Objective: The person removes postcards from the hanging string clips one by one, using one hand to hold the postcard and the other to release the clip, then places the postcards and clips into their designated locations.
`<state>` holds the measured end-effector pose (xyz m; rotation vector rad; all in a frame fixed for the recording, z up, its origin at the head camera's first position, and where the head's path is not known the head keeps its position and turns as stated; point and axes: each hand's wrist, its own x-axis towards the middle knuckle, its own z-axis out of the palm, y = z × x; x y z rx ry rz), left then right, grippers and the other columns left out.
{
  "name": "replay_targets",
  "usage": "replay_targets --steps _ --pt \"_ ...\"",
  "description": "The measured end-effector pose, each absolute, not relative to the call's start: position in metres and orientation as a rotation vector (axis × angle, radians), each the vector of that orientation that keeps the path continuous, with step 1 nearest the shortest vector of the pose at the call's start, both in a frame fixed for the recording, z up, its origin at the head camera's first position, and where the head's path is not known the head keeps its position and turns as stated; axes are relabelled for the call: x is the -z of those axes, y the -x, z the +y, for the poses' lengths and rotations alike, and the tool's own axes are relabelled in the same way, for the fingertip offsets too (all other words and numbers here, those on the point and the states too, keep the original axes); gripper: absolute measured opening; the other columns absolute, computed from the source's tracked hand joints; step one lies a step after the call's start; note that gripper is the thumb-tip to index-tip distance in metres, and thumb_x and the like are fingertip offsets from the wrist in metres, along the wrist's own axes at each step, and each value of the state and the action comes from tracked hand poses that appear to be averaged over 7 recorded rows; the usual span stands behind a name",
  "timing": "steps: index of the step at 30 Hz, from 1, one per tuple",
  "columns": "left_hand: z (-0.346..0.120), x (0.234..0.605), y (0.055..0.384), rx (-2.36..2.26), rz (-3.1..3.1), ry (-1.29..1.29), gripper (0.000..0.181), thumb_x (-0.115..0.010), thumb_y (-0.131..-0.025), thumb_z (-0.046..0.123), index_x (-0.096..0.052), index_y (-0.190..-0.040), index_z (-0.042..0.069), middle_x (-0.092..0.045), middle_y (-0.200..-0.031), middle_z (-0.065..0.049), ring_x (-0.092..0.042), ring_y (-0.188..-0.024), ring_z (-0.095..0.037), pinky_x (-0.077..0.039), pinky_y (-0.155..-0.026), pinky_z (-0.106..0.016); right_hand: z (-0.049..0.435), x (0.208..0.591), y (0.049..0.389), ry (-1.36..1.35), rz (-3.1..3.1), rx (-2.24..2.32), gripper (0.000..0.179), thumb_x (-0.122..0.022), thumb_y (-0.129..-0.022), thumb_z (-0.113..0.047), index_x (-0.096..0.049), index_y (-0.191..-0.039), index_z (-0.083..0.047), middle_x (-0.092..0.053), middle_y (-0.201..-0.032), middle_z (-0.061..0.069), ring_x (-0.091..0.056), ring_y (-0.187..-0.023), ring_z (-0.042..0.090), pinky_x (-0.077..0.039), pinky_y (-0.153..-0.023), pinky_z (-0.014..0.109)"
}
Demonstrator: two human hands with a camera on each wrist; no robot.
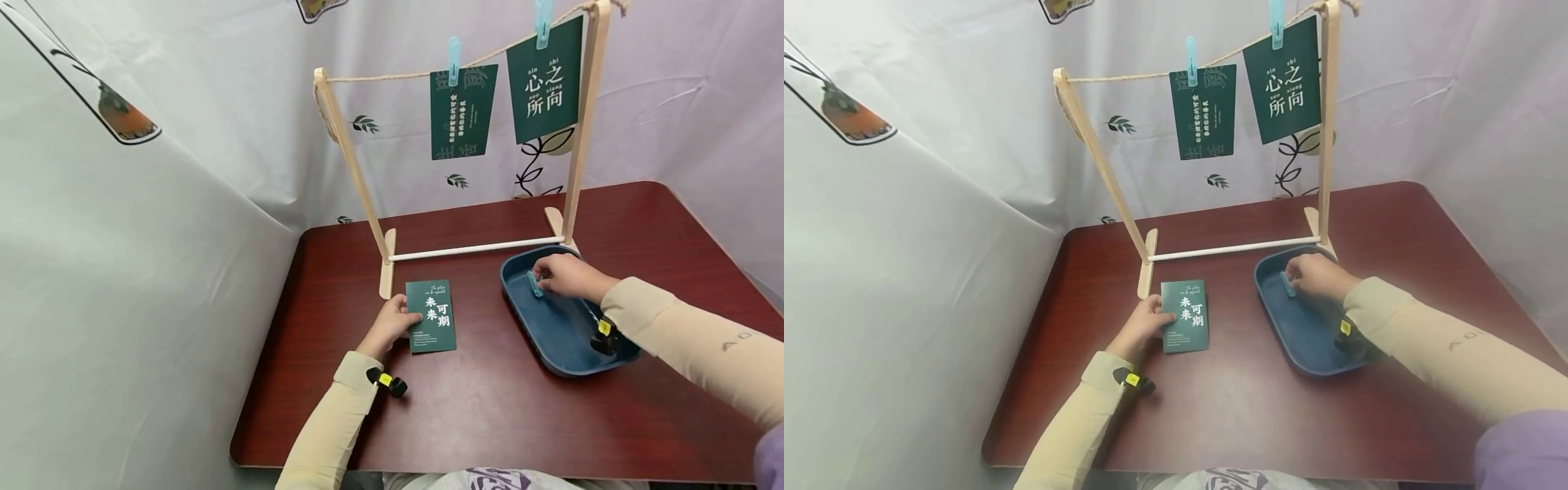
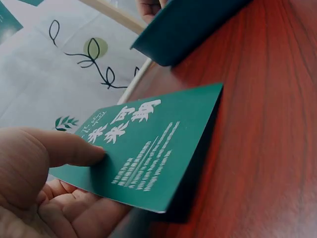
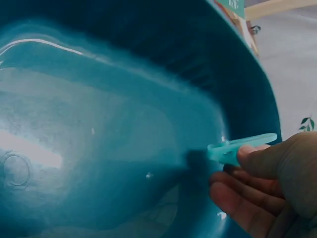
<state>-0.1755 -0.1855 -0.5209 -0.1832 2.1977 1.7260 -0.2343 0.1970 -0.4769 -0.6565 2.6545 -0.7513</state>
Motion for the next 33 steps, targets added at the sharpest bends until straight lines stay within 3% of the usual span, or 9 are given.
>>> replay_targets --steps 4,11,17,21,33 --pt "-0.189 0.519 0.170 -1.536 2.332 0.119 0.024 -0.071 -0.089 0.002 -0.049 -0.098 -0.002 -0.051 -0.071 -0.006 -0.062 -0.055 -0.015 -0.056 -0.047 -0.033 0.198 0.482 0.233 0.680 2.660 0.688 0.006 -0.065 -0.093 -0.001 -0.062 -0.090 -0.005 -0.057 -0.075 0.001 -0.053 -0.064 0.014 -0.044 -0.058 0.032" --pt "-0.191 0.514 0.163 -1.111 2.594 0.060 0.028 -0.076 -0.088 0.014 -0.051 -0.089 0.002 -0.057 -0.066 -0.008 -0.054 -0.039 -0.014 -0.052 -0.041 -0.031 0.197 0.499 0.238 0.685 2.665 0.655 0.009 -0.060 -0.095 0.002 -0.061 -0.090 -0.006 -0.057 -0.079 0.002 -0.053 -0.068 0.015 -0.045 -0.062 0.033" --pt "-0.184 0.513 0.159 -0.941 2.695 0.017 0.046 -0.083 -0.084 0.022 -0.050 -0.108 0.002 -0.056 -0.068 -0.008 -0.052 -0.039 -0.017 -0.049 -0.040 -0.030 0.194 0.498 0.233 0.724 2.716 0.664 0.013 -0.062 -0.092 0.005 -0.060 -0.085 -0.006 -0.054 -0.078 0.003 -0.050 -0.069 0.018 -0.043 -0.063 0.034" --pt "-0.180 0.514 0.158 -0.911 2.701 -0.023 0.050 -0.082 -0.085 0.024 -0.048 -0.116 0.004 -0.055 -0.070 -0.007 -0.051 -0.040 -0.018 -0.047 -0.040 -0.030 0.197 0.503 0.230 0.704 2.731 0.655 0.017 -0.063 -0.090 0.005 -0.056 -0.082 -0.008 -0.050 -0.075 0.003 -0.048 -0.067 0.018 -0.041 -0.062 0.034" --pt "-0.190 0.506 0.164 -0.926 2.753 0.006 0.033 -0.070 -0.092 0.031 -0.054 -0.108 0.007 -0.057 -0.072 -0.003 -0.052 -0.041 -0.018 -0.048 -0.043 -0.032 0.179 0.487 0.246 0.754 2.750 0.704 0.012 -0.066 -0.097 -0.013 -0.059 -0.090 -0.007 -0.053 -0.070 0.001 -0.050 -0.059 0.015 -0.041 -0.056 0.032"
